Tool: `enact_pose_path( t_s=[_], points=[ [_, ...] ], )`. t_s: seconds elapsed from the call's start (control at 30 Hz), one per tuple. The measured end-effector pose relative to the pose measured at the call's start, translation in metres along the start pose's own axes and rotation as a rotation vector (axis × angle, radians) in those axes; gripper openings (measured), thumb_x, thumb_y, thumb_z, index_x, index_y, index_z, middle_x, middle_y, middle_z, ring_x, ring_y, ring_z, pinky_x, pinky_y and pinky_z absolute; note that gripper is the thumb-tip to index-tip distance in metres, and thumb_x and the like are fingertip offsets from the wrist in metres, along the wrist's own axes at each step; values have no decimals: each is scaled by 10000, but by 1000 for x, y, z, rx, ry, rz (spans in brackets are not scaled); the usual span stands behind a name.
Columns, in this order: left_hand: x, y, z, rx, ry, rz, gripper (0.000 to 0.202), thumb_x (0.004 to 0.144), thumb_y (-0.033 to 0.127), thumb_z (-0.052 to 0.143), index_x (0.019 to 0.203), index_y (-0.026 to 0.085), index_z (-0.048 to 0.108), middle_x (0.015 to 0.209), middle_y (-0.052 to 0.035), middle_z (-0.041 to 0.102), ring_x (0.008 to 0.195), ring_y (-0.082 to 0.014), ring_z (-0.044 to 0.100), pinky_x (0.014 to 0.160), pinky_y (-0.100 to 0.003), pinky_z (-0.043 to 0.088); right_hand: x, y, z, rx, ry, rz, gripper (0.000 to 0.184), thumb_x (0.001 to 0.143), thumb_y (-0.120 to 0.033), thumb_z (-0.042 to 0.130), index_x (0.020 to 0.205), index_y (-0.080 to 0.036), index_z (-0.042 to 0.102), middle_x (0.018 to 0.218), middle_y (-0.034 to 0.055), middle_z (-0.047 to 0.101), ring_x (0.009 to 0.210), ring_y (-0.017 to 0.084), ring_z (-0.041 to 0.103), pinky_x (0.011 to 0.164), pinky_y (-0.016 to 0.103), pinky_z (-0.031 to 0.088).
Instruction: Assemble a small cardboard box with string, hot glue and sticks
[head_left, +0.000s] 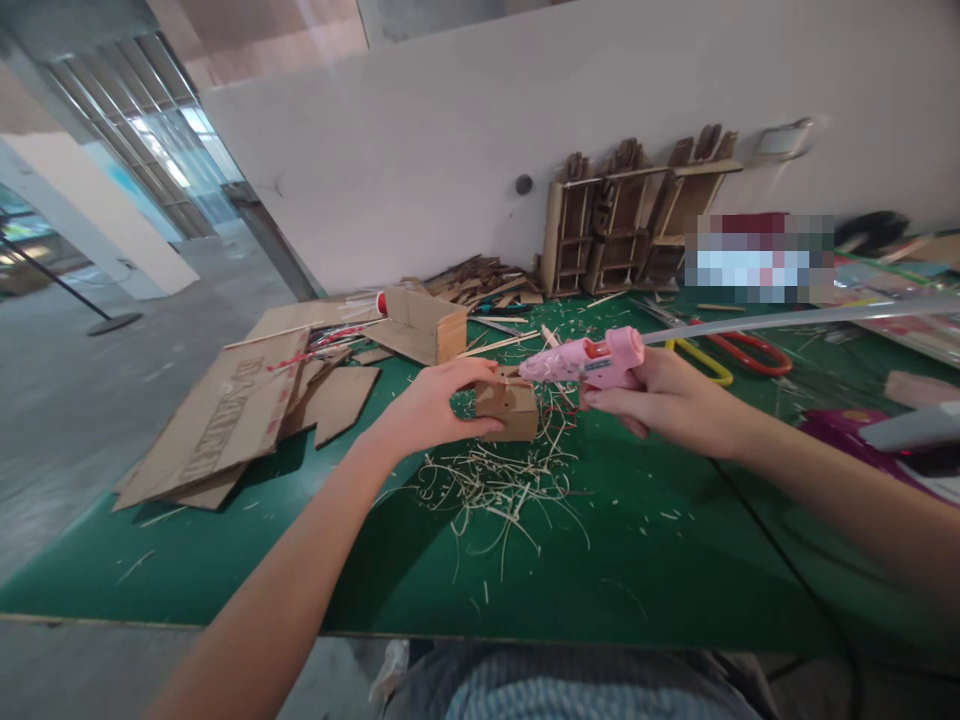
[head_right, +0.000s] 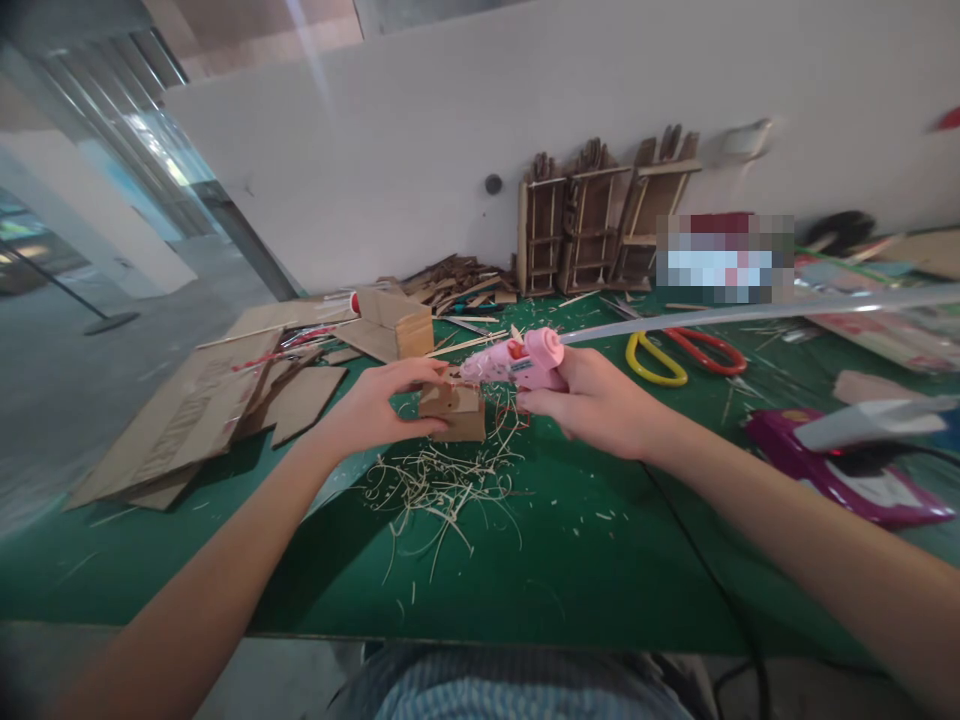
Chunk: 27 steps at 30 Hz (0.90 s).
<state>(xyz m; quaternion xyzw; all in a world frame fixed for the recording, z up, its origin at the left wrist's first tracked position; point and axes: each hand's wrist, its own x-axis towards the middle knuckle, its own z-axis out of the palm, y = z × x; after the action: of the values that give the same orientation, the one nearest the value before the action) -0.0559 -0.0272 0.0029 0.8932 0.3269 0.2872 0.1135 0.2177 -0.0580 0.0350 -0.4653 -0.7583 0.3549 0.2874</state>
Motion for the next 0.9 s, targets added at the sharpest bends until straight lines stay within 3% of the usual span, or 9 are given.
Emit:
enact_pose_path(
  t_s=[0.7,0.9],
  points=[
    [-1,1,0,-19,-2,-5,404,740,372,746,1090,247,588,1274,-68,617,1168,-230,592,964,-424,512,0,-1,0,-14,-33,26,158,776,-322,612,673,-209,574,423,-41,430,384,104,398,394,263,297],
    [-2,1,0,-16,-1,-8,405,740,357,743,1096,250,582,1278,-72,614,1175,-235,589,956,-425,513,1,-3,0,17,-40,-56,174,771,-276,599,622,-208,542,436,-48,402,411,94,372,434,267,289]
  ],
)
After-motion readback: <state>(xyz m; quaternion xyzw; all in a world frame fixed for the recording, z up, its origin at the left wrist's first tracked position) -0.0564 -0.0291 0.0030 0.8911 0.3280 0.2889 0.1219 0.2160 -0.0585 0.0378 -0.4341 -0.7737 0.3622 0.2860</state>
